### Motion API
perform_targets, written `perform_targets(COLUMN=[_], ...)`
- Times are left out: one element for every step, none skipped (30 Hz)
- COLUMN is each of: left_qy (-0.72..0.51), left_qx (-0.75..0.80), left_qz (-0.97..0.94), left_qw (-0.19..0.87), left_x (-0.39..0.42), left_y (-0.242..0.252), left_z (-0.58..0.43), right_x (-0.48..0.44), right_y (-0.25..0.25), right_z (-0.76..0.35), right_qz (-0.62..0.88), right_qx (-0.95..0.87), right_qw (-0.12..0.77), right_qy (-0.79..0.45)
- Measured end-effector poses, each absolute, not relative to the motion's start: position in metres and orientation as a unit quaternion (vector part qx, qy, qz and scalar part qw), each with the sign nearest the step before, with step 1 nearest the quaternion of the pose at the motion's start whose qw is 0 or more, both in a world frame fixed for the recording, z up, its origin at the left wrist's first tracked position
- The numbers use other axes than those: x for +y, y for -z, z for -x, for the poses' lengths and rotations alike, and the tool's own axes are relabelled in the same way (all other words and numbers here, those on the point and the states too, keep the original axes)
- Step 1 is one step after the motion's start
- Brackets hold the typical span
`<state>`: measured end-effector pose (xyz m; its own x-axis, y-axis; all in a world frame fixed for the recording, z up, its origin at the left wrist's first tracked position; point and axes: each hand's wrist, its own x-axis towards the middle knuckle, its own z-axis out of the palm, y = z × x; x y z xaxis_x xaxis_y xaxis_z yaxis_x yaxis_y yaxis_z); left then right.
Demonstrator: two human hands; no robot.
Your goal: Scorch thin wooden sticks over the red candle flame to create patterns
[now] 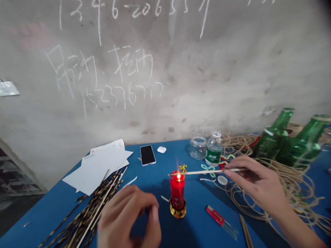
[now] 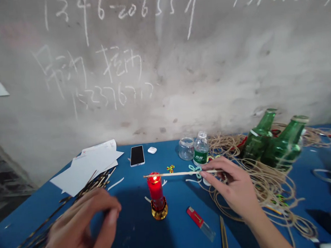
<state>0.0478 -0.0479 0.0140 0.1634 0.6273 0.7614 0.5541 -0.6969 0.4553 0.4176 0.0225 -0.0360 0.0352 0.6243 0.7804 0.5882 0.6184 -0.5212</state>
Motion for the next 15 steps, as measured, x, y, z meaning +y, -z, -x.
perform_targets(left_qy=[-0.502, -0.484, -0.467, -0.448, -0.425, -0.414, -0.408, -0.405, -0.408, -0.412, -0.416, -0.421, -0.424, -0.427, -0.426], left_qx=[0.387, 0.419, 0.458, 0.481, 0.52, 0.532, 0.538, 0.542, 0.54, 0.536, 0.532, 0.525, 0.518, 0.513, 0.509], left_qz=[-0.774, -0.768, -0.756, -0.751, -0.735, -0.73, -0.726, -0.719, -0.713, -0.706, -0.7, -0.696, -0.695, -0.696, -0.698], left_qw=[0.014, 0.015, 0.032, 0.06, 0.091, 0.11, 0.132, 0.158, 0.184, 0.209, 0.232, 0.25, 0.26, 0.267, 0.271], left_x=[-0.032, -0.016, -0.003, 0.007, 0.014, 0.018, 0.019, 0.018, 0.016, 0.014, 0.012, 0.01, 0.009, 0.009, 0.01], left_y=[-0.003, 0.01, 0.025, 0.04, 0.053, 0.065, 0.072, 0.077, 0.079, 0.08, 0.079, 0.078, 0.078, 0.078, 0.079], left_z=[-0.049, -0.048, -0.047, -0.045, -0.044, -0.043, -0.043, -0.044, -0.044, -0.045, -0.046, -0.047, -0.046, -0.045, -0.044], right_x=[0.023, 0.023, 0.023, 0.023, 0.023, 0.023, 0.023, 0.023, 0.023, 0.023, 0.023, 0.023, 0.022, 0.022, 0.022], right_y=[0.036, 0.036, 0.035, 0.035, 0.035, 0.035, 0.035, 0.035, 0.035, 0.035, 0.035, 0.035, 0.035, 0.035, 0.035], right_z=[-0.418, -0.418, -0.419, -0.419, -0.419, -0.419, -0.419, -0.42, -0.42, -0.42, -0.421, -0.421, -0.421, -0.421, -0.421], right_qz=[0.434, 0.431, 0.428, 0.426, 0.426, 0.428, 0.431, 0.431, 0.431, 0.429, 0.428, 0.428, 0.43, 0.434, 0.437], right_qx=[-0.698, -0.701, -0.704, -0.706, -0.707, -0.708, -0.709, -0.711, -0.713, -0.715, -0.716, -0.716, -0.714, -0.712, -0.71], right_qw=[0.57, 0.568, 0.567, 0.566, 0.565, 0.562, 0.559, 0.556, 0.553, 0.552, 0.551, 0.552, 0.551, 0.551, 0.552], right_qy=[-0.012, -0.011, -0.01, -0.008, -0.004, 0.001, 0.005, 0.009, 0.01, 0.009, 0.008, 0.011, 0.018, 0.027, 0.037])
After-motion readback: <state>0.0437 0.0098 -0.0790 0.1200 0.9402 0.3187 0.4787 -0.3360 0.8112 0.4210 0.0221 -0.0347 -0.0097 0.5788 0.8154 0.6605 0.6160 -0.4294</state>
